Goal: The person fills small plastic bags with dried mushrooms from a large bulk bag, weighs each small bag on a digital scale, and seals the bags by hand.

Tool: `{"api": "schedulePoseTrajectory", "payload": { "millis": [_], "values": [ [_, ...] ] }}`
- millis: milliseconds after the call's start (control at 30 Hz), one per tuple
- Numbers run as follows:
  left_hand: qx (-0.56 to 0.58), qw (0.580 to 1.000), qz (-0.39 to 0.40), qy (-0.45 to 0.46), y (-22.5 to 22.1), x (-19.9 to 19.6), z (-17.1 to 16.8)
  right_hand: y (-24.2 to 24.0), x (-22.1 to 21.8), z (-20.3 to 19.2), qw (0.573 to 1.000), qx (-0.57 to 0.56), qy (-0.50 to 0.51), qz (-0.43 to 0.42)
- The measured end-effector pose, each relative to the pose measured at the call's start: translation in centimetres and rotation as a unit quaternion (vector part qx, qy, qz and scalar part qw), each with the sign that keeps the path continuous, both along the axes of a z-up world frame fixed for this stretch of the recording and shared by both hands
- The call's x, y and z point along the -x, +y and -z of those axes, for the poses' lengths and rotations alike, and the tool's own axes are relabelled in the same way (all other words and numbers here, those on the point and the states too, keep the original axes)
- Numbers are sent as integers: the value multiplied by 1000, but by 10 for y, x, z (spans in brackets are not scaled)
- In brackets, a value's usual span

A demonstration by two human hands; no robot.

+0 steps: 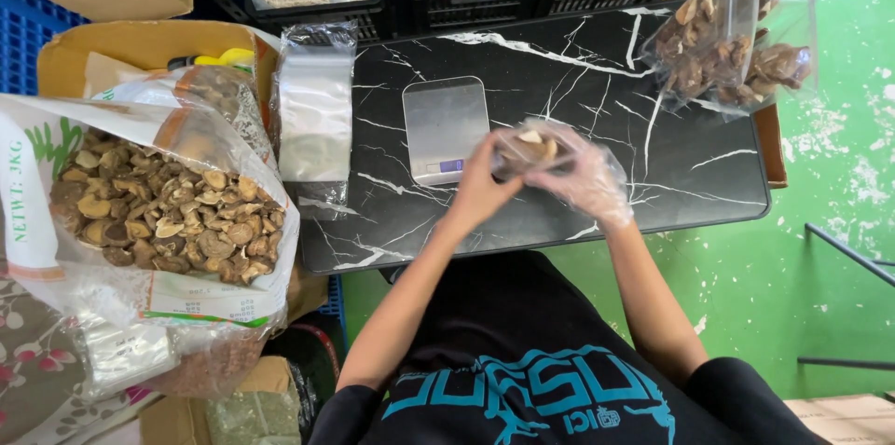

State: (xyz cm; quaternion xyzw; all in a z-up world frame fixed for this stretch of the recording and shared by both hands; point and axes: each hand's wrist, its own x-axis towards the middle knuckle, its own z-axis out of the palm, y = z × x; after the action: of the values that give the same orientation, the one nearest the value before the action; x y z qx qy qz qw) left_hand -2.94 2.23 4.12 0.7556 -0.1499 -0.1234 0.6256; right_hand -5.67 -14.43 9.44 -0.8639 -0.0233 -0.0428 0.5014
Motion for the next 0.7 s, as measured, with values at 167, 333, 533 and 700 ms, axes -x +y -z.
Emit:
{"api": "schedulePoseTrajectory", "payload": {
  "millis": [167,333,533,700],
  "values": [
    [9,992,-79,-99,49,-48,-1,33,-57,3,997,10,-50,-56],
    [21,988,-130,-78,79,-66,10,62,-92,40,992,-93,-12,-83],
    [31,987,-141,-75,106,-61,15,39,-73,27,988,-137,37,-67],
    [2,986,-158,-51,142,-40,17,-2,-29,29,980,-194,47,-15]
  ]
}}
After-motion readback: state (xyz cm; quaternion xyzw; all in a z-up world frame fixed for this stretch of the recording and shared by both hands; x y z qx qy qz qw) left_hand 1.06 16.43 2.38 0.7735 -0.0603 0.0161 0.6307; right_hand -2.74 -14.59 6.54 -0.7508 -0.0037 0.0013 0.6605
